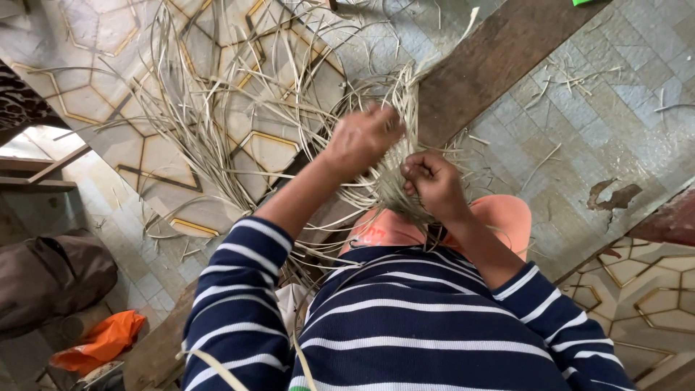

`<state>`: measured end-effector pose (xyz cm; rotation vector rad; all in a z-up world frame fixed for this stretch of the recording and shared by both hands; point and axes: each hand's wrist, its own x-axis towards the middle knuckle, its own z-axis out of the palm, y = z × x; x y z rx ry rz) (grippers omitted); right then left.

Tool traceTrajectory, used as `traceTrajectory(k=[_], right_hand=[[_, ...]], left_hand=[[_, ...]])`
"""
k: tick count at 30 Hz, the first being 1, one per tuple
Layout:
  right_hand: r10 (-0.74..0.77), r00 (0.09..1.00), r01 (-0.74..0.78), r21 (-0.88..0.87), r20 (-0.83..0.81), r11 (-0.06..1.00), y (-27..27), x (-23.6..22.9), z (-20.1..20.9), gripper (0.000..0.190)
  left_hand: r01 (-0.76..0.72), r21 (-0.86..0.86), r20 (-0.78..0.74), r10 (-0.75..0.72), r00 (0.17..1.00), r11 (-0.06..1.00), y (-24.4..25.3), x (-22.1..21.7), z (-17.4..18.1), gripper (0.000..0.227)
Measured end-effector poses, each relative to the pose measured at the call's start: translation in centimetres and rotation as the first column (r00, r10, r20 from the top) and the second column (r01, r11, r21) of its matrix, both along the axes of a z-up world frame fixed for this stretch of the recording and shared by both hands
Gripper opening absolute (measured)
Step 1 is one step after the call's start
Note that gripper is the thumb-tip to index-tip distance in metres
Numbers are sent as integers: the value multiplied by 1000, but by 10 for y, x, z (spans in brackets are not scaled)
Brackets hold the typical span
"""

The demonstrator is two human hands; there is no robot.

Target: The person is weaving and knotting long, thin natural fibers to create a structured bundle.

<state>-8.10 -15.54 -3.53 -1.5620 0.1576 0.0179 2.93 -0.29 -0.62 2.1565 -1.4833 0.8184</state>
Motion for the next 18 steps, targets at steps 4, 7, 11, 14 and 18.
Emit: traceTrajectory(k=[4, 7, 11, 14, 18], right_hand=[[71, 996, -75, -96, -44, 993, 6, -8, 28, 2], [185, 980, -196, -164, -75, 967, 6, -12, 37, 8], [133, 980, -166, -238, -150, 957, 7, -11, 42, 11], [91, 984, -128, -264, -151, 956, 8, -7, 42, 7], [67, 987, -96, -197, -146, 976, 8, -1, 44, 12]], left_hand=[[-386, 80, -371, 387, 844, 919, 2, 54, 11, 9], [-692, 437, -688, 709, 154, 574, 17, 110, 6, 29], [-883, 62, -624, 709, 329, 465, 44, 135, 0, 24], [-800, -51, -682, 564, 466, 598, 47, 106, 39, 30], [-628, -99, -652, 426, 627, 772, 36, 42, 63, 37]])
